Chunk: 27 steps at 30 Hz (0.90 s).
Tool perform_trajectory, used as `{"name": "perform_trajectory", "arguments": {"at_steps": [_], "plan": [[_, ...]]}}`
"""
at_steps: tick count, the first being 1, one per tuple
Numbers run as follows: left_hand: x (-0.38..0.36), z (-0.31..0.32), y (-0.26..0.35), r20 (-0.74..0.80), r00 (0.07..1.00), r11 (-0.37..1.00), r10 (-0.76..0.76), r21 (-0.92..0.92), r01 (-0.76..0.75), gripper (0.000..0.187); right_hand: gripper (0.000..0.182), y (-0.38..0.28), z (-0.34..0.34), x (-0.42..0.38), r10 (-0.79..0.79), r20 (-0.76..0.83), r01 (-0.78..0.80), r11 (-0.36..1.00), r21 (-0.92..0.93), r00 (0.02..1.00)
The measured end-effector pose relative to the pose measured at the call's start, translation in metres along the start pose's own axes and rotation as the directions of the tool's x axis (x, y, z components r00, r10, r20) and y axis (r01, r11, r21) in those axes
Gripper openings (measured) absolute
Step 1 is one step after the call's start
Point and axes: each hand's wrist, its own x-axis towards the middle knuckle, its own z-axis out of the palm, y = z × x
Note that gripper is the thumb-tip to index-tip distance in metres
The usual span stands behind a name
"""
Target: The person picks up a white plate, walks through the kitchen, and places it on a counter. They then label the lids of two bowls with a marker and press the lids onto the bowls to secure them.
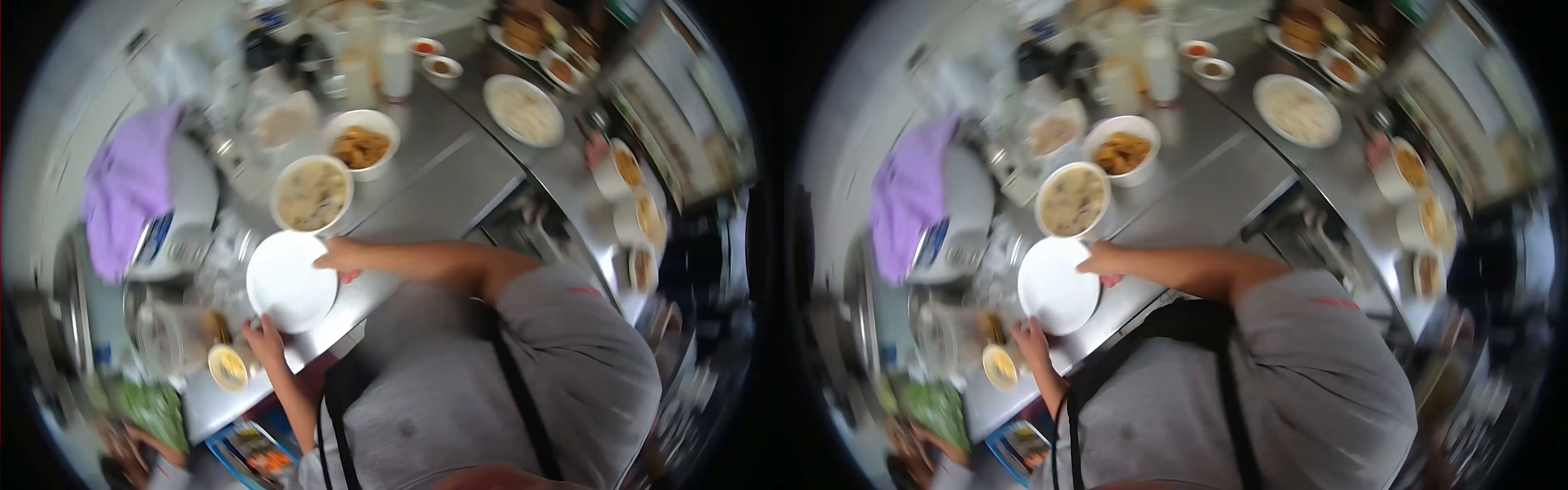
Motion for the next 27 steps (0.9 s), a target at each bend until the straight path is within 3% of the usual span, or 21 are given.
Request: {"name": "perform_trajectory", "arguments": {"at_steps": [2,3,4,5,6,7,8,10,12,13,14,15,16,17,18,21,22,23,26,27], "plan": [[0.012,0.008,-0.008,0.112,0.993,0.977,0.043,0.204,-0.066,0.057,0.034,-0.003,0.007,0.008,0.019,-0.038,-0.022,0.996,-0.091,0.999],[0.026,0.022,-0.036,0.078,0.984,0.952,0.162,0.249,-0.176,0.059,0.033,-0.002,0.009,0.014,0.04,-0.026,-0.042,0.995,-0.095,0.999],[0.031,0.023,-0.037,0.173,0.984,0.975,0.035,0.209,-0.071,0.058,0.031,0.005,0.01,0.017,0.062,-0.004,-0.062,0.992,-0.109,0.998],[0.037,0.026,-0.044,0.17,0.985,0.98,0.026,0.192,-0.059,0.051,0.028,0.011,0.011,0.015,0.015,-0.032,-0.018,0.994,-0.109,0.999],[0.025,0.019,-0.024,0.2,0.98,0.997,0.008,0.07,-0.023,0.042,0.025,0.014,0.014,0.017,-0.044,-0.056,0.036,0.991,-0.128,0.997],[0.024,0.019,-0.028,0.164,0.985,0.99,0.058,0.118,-0.078,0.036,0.023,0.027,0.021,0.021,-0.159,-0.085,0.155,0.987,-0.052,0.984],[0.016,0.016,-0.029,0.137,0.97,0.971,0.203,0.102,-0.218,0.034,0.022,0.044,0.03,0.021,-0.274,-0.121,0.277,0.961,0.011,0.954],[-0.007,0.008,-0.013,0.175,0.965,0.974,0.195,-0.153,-0.169,0.039,0.023,0.065,0.04,0.012,-0.57,-0.221,0.551,0.822,-0.148,0.791],[-0.027,0.017,-0.012,0.151,0.961,0.847,0.232,-0.516,-0.124,0.043,0.029,0.074,0.037,-0.027,-0.467,-0.285,0.49,0.871,0.013,0.837],[-0.049,0.012,0.015,0.24,0.959,0.818,0.151,-0.575,0.015,0.042,0.033,0.069,0.023,-0.056,-0.406,-0.258,0.441,0.892,0.096,0.877],[-0.052,0.027,0.01,0.18,0.958,0.737,0.224,-0.675,-0.046,0.038,0.037,0.062,0.009,-0.093,-0.341,-0.241,0.388,0.902,0.189,0.909],[-0.052,0.037,0.018,0.171,0.968,0.86,0.184,-0.505,-0.074,0.036,0.041,0.064,-0.001,-0.124,-0.278,-0.235,0.34,0.895,0.288,0.931],[-0.06,0.05,0.036,0.186,0.961,0.903,0.206,-0.415,-0.113,0.035,0.041,0.072,-0.01,-0.141,-0.3,-0.382,0.387,0.905,0.176,0.874],[-0.068,0.063,0.054,0.201,0.953,0.934,0.227,-0.321,-0.155,0.034,0.043,0.076,-0.023,-0.165,-0.235,-0.414,0.342,0.917,0.204,0.879],[-0.085,0.076,0.074,0.243,0.923,0.903,0.299,-0.385,-0.191,0.034,0.045,0.083,-0.034,-0.188,-0.171,-0.44,0.298,0.925,0.236,0.882],[-0.138,0.112,0.129,0.353,0.785,0.782,0.51,-0.57,-0.252,0.034,0.051,0.137,-0.052,-0.233,-0.212,-0.655,0.564,0.727,0.39,0.725],[-0.151,0.119,0.142,0.366,0.729,0.736,0.579,-0.618,-0.274,0.034,0.056,0.152,-0.054,-0.259,-0.216,-0.69,0.59,0.72,0.366,0.691],[-0.169,0.138,0.152,0.394,0.622,0.622,0.676,-0.758,-0.197,0.033,0.055,0.17,-0.056,-0.288,-0.195,-0.713,0.615,0.683,0.394,0.673],[-0.251,0.169,0.184,0.549,0.416,0.593,0.725,-0.805,0.03,0.032,0.045,0.23,-0.045,-0.375,-0.062,-0.762,0.621,0.623,0.475,0.644],[-0.282,0.174,0.193,0.608,0.343,0.635,0.716,-0.772,0.043,0.031,0.042,0.255,-0.038,-0.396,-0.012,-0.813,0.627,0.644,0.439,0.582]]}}
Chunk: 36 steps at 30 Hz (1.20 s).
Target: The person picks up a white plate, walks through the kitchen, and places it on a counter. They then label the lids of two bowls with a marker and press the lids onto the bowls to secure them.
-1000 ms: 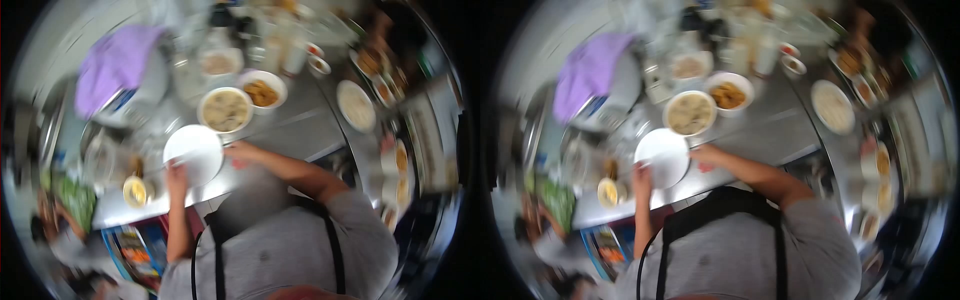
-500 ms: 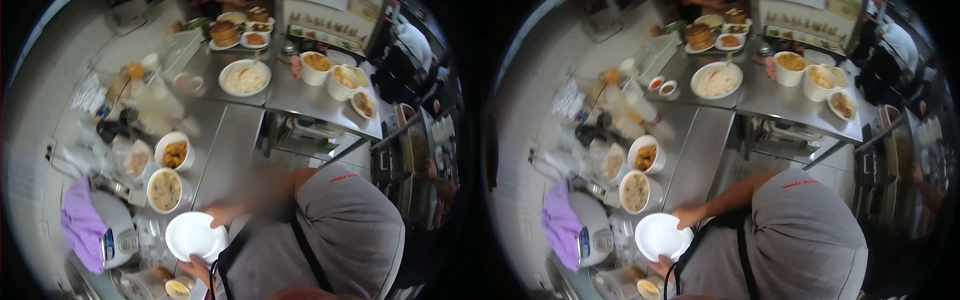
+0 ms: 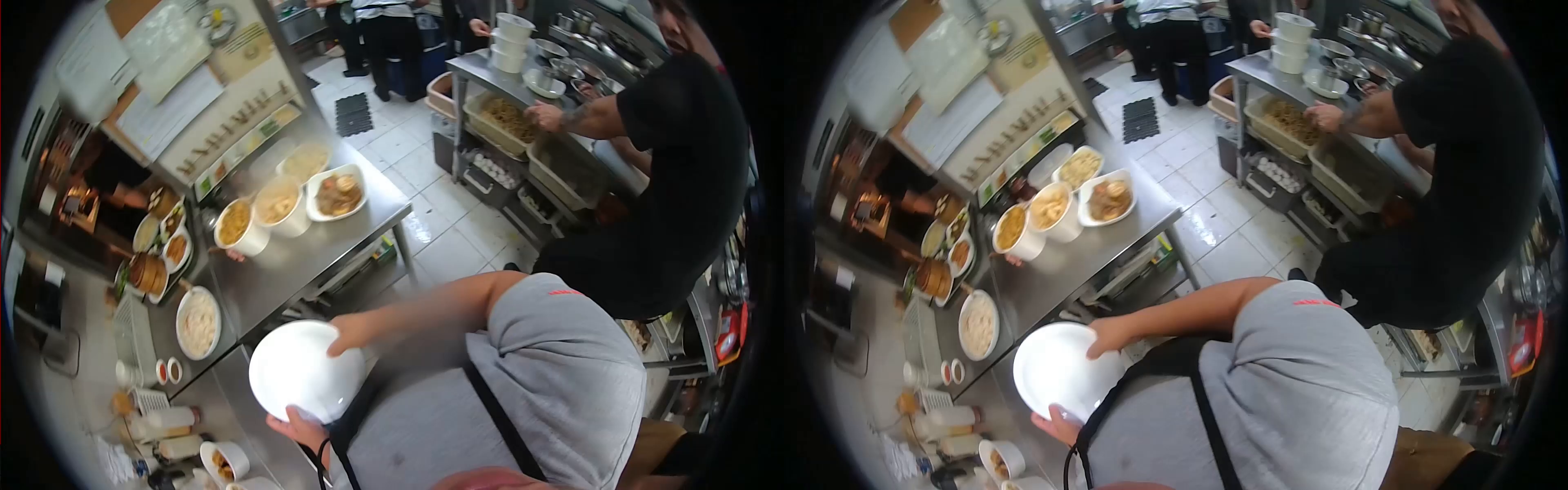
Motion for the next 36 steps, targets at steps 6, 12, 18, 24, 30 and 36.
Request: {"name": "perform_trajectory", "arguments": {"at_steps": [6,12,18,24,30,36], "plan": [[-0.017,0.171,-0.014,0.498,0.851,0.954,-0.169,-0.135,0.269,0.03,0.035,-0.004,-0.093,-0.138,-0.092,-0.485,0.185,0.971,0.149,0.87],[-0.042,0.293,-0.033,0.835,0.455,0.855,-0.309,0.035,0.517,0.031,0.039,-0.002,-0.13,-0.233,0.065,-0.806,0.042,0.993,0.11,0.589],[-0.075,0.371,-0.07,0.922,-0.051,0.85,-0.384,0.375,0.37,0.03,0.043,0.063,-0.102,-0.278,0.213,-0.953,0.275,0.923,0.268,0.215],[-0.148,0.422,-0.07,0.774,-0.542,0.756,-0.329,0.559,0.34,0.032,0.042,0.069,-0.033,-0.288,0.335,-0.901,0.61,0.786,0.106,-0.276],[-0.222,0.405,-0.045,0.497,-0.821,0.778,-0.282,0.619,0.107,0.033,0.049,0.107,0.047,-0.274,0.446,-0.709,0.751,0.636,-0.179,-0.547],[-0.304,0.354,-0.008,0.349,-0.931,0.85,-0.105,0.518,0.098,0.027,0.047,0.145,0.123,-0.298,0.494,-0.564,0.74,0.55,-0.387,-0.662]]}}
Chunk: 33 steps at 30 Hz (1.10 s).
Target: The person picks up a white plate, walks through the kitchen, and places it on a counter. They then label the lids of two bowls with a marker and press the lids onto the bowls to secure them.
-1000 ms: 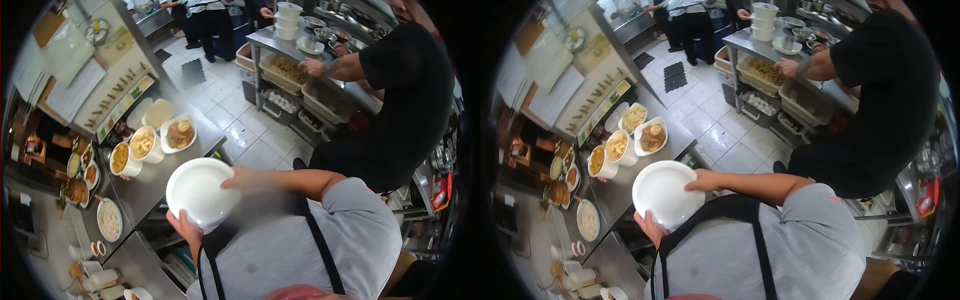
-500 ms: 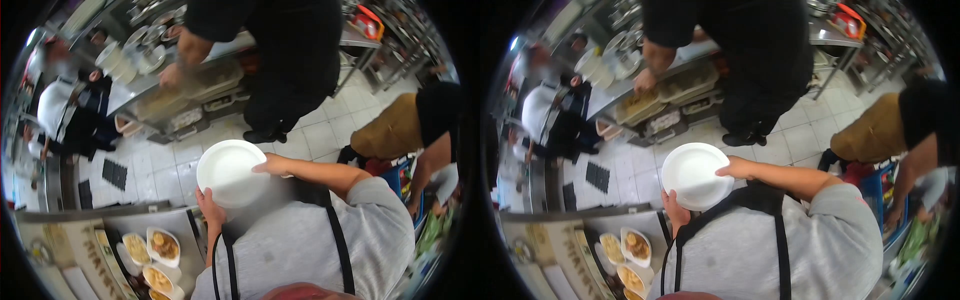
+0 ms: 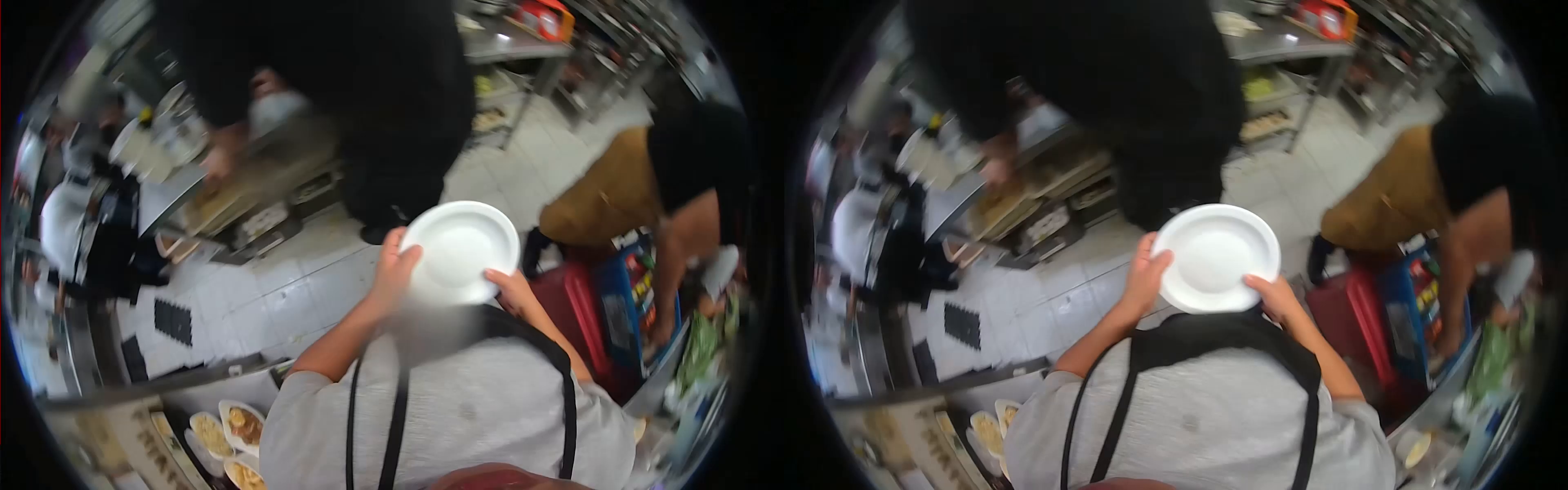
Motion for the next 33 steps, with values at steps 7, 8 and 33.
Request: {"name": "perform_trajectory", "arguments": {"at_steps": [7,8,33], "plan": [[0.06,0.106,-0.027,0.121,0.987,0.99,0.104,-0.106,-0.091,0.026,0.048,-0.087,-0.082,-0.005,-0.222,-0.027,0.221,0.974,-0.058,0.975],[0.068,0.12,-0.029,0.133,0.985,0.985,0.111,-0.148,-0.091,0.029,0.049,-0.1,-0.091,-0.005,-0.225,-0.042,0.223,0.974,-0.048,0.973],[0.422,0.172,-0.019,0.101,0.981,0.968,-0.165,0.208,0.141,0.021,0.037,-0.444,-0.223,0.225,-0.8,-0.126,0.702,0.426,0.571,0.587]]}}
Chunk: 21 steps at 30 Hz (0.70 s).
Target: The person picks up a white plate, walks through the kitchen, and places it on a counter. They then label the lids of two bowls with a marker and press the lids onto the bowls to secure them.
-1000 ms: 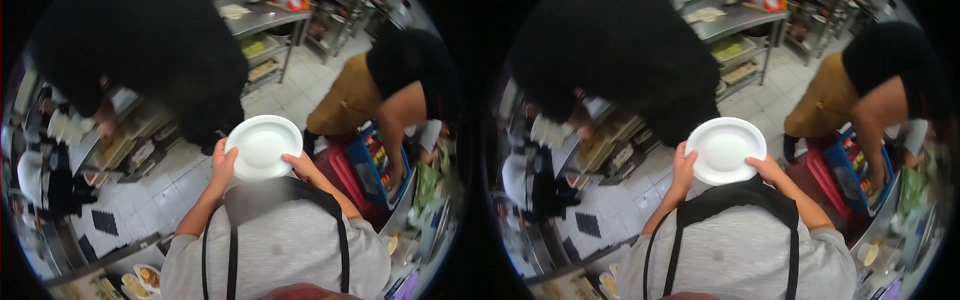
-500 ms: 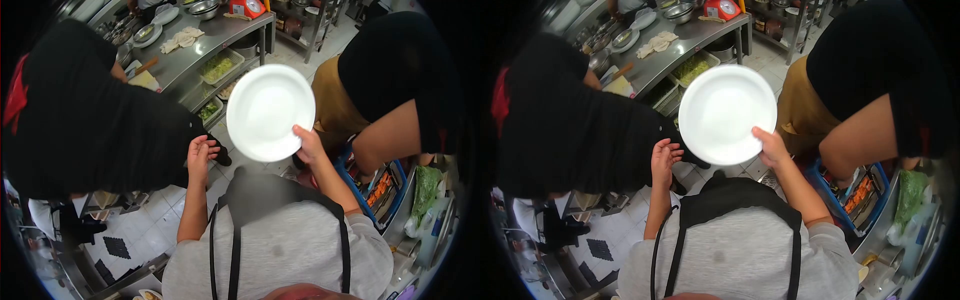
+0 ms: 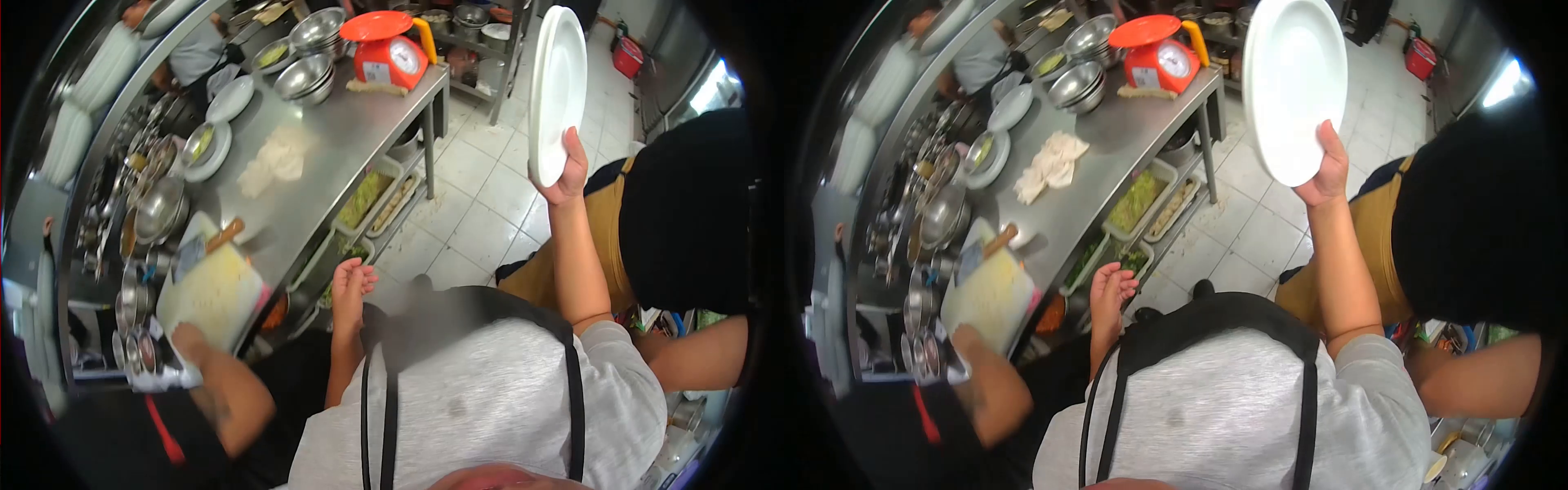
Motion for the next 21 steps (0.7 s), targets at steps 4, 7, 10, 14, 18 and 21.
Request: {"name": "perform_trajectory", "arguments": {"at_steps": [4,7,10,14,18,21], "plan": [[0.068,0.015,0.026,0.061,0.998,0.998,-0.033,0.051,0.03,0.022,0.032,-0.03,-0.017,0.053,-0.255,-0.262,0.22,0.963,-0.157,0.931],[0.107,0.025,0.044,0.05,0.998,0.999,-0.035,0.034,0.033,0.022,0.019,-0.058,-0.049,0.077,-0.27,-0.243,0.259,0.963,-0.075,0.932],[0.148,0.046,0.051,0.095,0.994,0.997,-0.048,0.07,0.041,0.022,0.018,-0.096,-0.091,0.098,-0.294,-0.122,0.297,0.955,0.002,0.948],[0.195,0.09,0.055,0.135,0.99,0.996,-0.044,0.081,0.033,0.021,0.018,-0.144,-0.138,0.132,-0.367,-0.115,0.369,0.929,-0.008,0.923],[0.243,0.157,0.054,0.157,0.986,0.996,-0.051,0.078,0.039,0.022,0.02,-0.188,-0.185,0.18,-0.435,-0.169,0.444,0.896,0.014,0.884],[0.284,0.223,0.062,0.192,0.981,0.995,-0.036,0.096,0.018,0.026,0.018,-0.22,-0.209,0.218,-0.48,-0.375,0.483,0.871,-0.094,0.793]]}}
